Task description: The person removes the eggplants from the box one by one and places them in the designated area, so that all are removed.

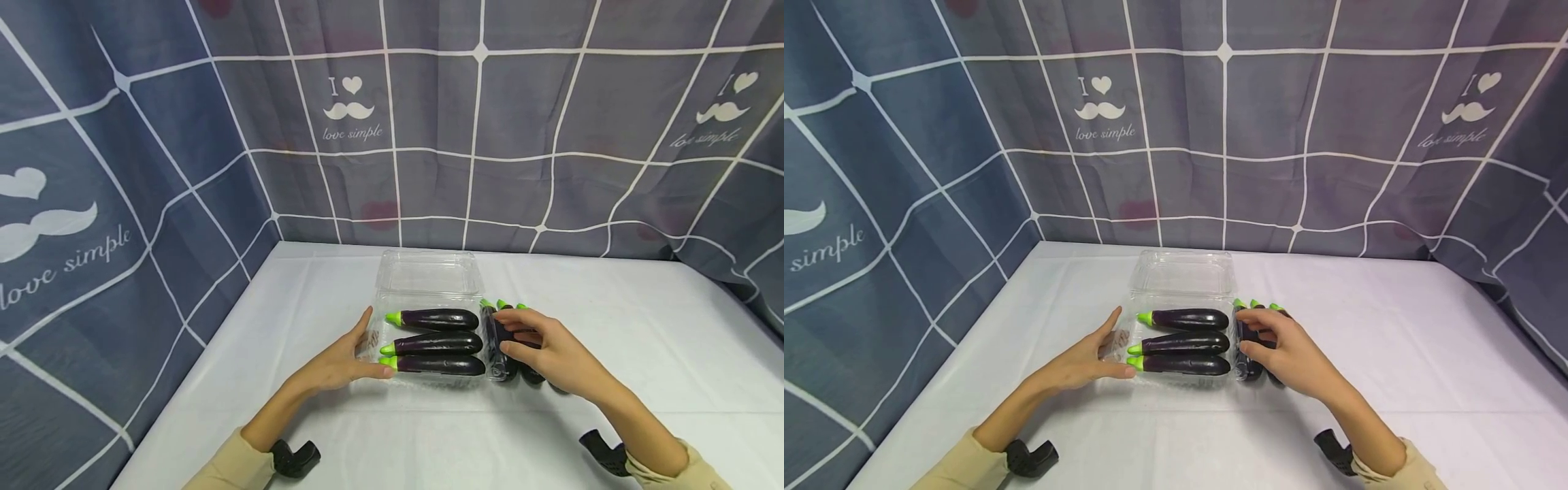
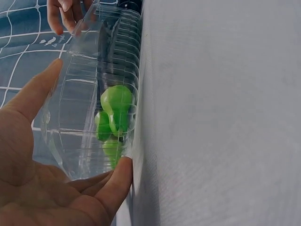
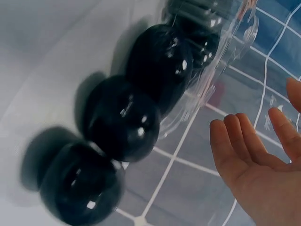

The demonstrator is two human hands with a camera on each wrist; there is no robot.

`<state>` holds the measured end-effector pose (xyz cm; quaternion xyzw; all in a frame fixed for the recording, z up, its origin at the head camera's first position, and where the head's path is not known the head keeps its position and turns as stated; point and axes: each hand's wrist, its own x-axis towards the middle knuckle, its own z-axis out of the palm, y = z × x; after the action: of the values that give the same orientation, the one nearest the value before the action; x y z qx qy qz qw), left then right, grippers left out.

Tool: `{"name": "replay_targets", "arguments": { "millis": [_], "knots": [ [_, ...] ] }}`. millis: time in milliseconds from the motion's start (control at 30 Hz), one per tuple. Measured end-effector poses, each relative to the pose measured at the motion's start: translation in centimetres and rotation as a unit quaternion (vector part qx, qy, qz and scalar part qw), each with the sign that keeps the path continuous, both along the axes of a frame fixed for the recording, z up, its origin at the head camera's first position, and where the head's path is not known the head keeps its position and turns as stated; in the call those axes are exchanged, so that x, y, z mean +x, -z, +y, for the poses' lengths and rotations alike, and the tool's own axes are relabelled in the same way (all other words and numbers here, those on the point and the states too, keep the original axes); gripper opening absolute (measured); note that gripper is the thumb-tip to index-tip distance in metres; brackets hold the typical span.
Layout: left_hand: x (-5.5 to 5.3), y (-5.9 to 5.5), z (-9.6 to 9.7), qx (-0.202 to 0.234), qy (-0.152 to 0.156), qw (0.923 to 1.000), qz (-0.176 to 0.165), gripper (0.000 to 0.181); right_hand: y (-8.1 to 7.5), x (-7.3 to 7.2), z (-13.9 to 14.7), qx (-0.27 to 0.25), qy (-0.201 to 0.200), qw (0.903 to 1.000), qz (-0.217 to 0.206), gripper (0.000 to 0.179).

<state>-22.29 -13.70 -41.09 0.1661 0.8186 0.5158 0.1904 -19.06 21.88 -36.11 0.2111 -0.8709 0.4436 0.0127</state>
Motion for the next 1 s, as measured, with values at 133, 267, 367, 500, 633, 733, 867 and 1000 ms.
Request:
{"name": "replay_targets", "arguments": {
  "millis": [133, 267, 367, 500, 633, 733, 867, 1000],
  "knots": [
    [-0.1, 0.0, 0.0, 0.002, 0.001, 1.0000, -0.001, 0.123, 0.1, -0.4, -0.9, -0.005, -0.011, 0.9999, 0.006, 0.037],
    [-0.1, 0.1, 0.0, 0.005, 0.003, 1.0000, -0.004, 0.122, 0.2, -0.6, -1.8, -0.006, -0.020, 0.9998, 0.004, 0.039],
    [-0.1, 0.2, 0.0, 0.006, 0.003, 1.0000, -0.005, 0.122, 0.3, -0.8, -2.5, -0.006, -0.030, 0.9995, -0.003, 0.040],
    [-0.1, 0.2, 0.0, 0.006, 0.002, 1.0000, -0.005, 0.123, 0.4, -1.0, -3.3, 0.000, -0.046, 0.9989, -0.001, 0.039],
    [-0.1, 0.2, 0.0, 0.006, 0.003, 1.0000, -0.002, 0.124, 0.5, -1.5, -4.1, 0.010, -0.055, 0.9983, 0.016, 0.037],
    [-0.2, 0.1, 0.0, 0.008, 0.004, 1.0000, 0.000, 0.123, 0.8, -1.9, -4.6, 0.014, -0.057, 0.9981, 0.018, 0.036],
    [-0.1, 0.1, 0.0, 0.007, 0.004, 1.0000, -0.001, 0.123, 1.1, -2.3, -5.4, 0.008, -0.065, 0.9978, 0.001, 0.036],
    [-0.2, 0.0, 0.0, 0.010, 0.003, 0.9999, -0.001, 0.123, 1.2, -3.0, -6.3, 0.004, -0.077, 0.9970, -0.006, 0.037]
  ]
}}
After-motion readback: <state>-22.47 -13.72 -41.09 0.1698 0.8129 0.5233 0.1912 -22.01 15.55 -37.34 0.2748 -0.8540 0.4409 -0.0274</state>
